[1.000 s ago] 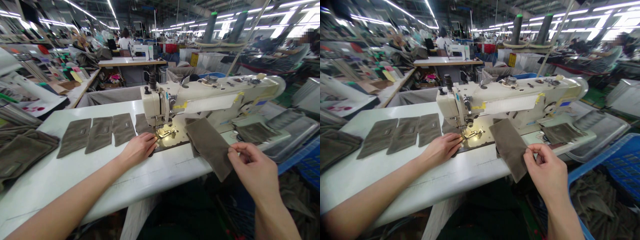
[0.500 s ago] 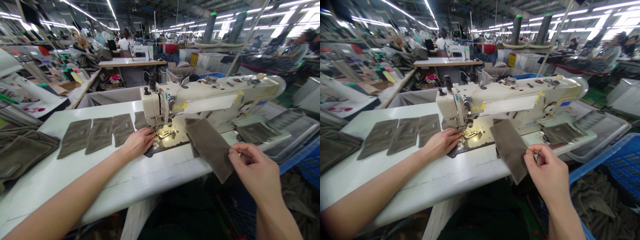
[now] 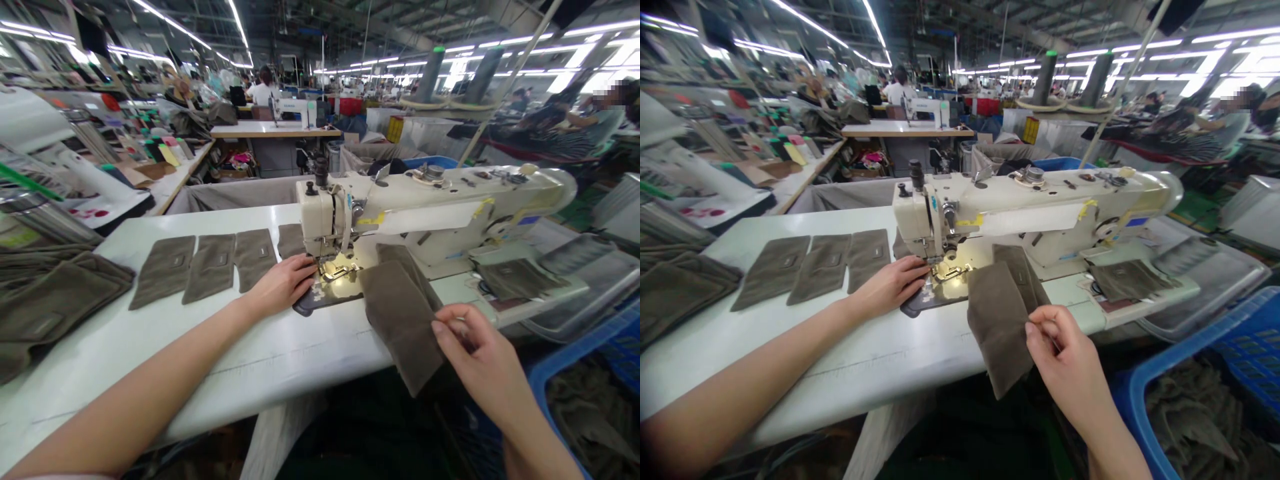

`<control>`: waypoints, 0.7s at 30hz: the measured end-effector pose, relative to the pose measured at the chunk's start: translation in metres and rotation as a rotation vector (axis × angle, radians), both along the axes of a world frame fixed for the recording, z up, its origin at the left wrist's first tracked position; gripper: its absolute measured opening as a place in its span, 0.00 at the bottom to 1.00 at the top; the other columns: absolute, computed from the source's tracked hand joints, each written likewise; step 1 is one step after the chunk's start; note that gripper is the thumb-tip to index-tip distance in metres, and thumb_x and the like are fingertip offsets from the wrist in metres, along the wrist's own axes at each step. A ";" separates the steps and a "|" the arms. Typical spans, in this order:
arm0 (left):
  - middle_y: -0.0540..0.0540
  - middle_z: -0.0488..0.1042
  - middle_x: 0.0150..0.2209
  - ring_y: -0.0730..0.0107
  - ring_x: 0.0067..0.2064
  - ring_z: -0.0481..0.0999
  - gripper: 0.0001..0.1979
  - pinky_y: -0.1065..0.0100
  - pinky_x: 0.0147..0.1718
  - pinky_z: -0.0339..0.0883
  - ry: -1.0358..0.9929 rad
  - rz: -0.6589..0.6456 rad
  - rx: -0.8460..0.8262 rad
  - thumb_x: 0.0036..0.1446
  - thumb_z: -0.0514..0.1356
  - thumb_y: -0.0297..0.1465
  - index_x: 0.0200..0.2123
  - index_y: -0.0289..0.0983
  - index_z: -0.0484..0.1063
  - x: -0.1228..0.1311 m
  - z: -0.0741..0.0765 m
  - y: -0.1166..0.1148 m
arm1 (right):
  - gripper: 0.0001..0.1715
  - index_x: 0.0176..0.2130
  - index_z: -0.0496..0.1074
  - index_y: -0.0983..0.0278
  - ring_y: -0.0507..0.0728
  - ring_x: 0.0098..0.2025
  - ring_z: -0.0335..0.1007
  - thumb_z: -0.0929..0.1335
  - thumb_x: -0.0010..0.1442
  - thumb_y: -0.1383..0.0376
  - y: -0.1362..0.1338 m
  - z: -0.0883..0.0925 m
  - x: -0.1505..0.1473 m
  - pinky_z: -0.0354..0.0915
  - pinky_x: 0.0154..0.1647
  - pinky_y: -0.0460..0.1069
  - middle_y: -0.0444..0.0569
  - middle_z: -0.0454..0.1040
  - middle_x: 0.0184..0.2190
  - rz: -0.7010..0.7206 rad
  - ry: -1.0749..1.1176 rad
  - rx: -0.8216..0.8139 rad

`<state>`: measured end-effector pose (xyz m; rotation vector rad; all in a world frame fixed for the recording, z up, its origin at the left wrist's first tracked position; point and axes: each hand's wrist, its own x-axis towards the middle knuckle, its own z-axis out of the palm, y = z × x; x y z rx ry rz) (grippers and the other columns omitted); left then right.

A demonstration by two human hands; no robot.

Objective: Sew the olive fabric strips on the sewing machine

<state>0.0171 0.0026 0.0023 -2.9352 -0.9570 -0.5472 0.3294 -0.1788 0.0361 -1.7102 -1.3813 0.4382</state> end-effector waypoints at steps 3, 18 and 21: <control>0.37 0.72 0.58 0.56 0.60 0.71 0.19 0.53 0.60 0.68 -0.017 0.007 -0.036 0.70 0.50 0.34 0.56 0.34 0.73 -0.003 -0.006 0.002 | 0.18 0.47 0.72 0.59 0.53 0.24 0.69 0.70 0.60 0.53 -0.005 0.002 -0.005 0.63 0.24 0.45 0.43 0.75 0.27 0.051 0.111 0.010; 0.36 0.71 0.61 0.52 0.63 0.68 0.21 0.45 0.63 0.61 -0.022 0.185 -0.143 0.68 0.54 0.37 0.59 0.35 0.72 -0.071 0.002 -0.038 | 0.11 0.36 0.79 0.53 0.55 0.37 0.78 0.70 0.59 0.70 -0.028 0.018 -0.010 0.72 0.42 0.46 0.43 0.80 0.34 0.266 -0.137 0.369; 0.38 0.75 0.57 0.53 0.61 0.70 0.18 0.41 0.65 0.56 -0.121 0.175 -0.180 0.67 0.55 0.35 0.57 0.37 0.73 -0.043 0.015 -0.062 | 0.15 0.40 0.78 0.52 0.54 0.36 0.78 0.68 0.59 0.72 -0.027 0.029 -0.017 0.72 0.40 0.44 0.42 0.79 0.34 0.387 -0.211 0.423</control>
